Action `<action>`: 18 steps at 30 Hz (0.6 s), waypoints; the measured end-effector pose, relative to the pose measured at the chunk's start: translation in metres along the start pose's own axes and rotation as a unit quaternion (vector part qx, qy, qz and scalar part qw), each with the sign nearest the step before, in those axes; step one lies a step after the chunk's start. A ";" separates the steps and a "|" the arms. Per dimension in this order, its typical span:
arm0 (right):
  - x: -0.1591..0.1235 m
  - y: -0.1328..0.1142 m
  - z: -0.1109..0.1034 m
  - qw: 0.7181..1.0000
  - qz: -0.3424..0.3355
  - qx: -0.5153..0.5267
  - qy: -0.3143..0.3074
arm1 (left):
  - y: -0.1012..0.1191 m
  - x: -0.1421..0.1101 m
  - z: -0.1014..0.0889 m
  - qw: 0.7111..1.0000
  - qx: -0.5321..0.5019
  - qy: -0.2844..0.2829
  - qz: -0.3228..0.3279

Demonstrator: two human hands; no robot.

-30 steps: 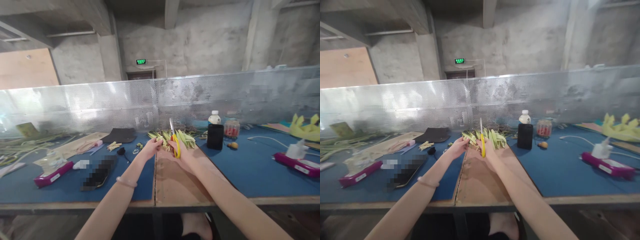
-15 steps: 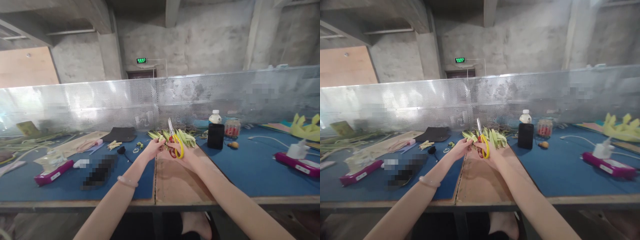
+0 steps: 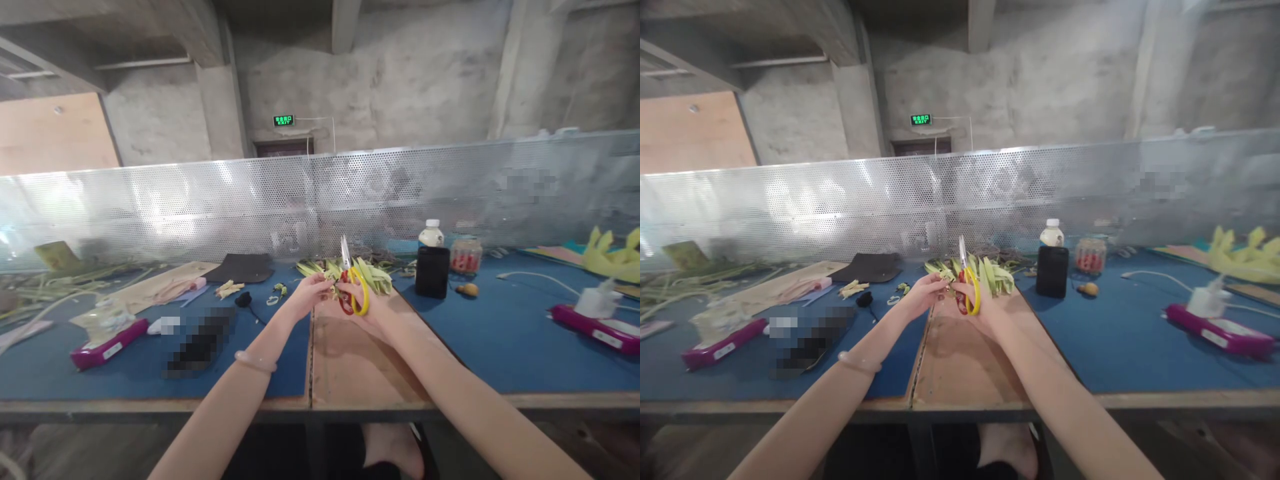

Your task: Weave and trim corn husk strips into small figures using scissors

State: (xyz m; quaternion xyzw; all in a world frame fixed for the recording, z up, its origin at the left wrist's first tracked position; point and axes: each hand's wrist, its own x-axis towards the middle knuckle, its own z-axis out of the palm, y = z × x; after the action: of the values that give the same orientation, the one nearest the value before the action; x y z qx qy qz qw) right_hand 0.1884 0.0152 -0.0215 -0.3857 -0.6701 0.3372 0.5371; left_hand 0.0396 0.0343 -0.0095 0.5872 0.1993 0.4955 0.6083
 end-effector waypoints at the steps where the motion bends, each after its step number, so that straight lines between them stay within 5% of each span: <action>1: -0.001 -0.003 -0.002 1.000 0.020 0.013 -0.018 | -0.001 0.001 -0.001 1.000 0.000 0.009 0.007; 9: -0.010 -0.017 -0.004 0.994 0.080 0.063 -0.048 | -0.006 0.009 -0.013 0.996 0.006 0.079 0.032; 18: -0.005 -0.012 -0.001 0.994 0.076 0.072 -0.031 | -0.005 0.008 -0.012 0.997 0.020 0.073 0.018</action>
State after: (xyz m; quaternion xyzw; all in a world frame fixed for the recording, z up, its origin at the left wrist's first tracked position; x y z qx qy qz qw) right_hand 0.1884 0.0055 -0.0133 -0.3854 -0.6293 0.4362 0.5150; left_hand 0.0350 0.0482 -0.0144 0.5647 0.2425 0.5438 0.5715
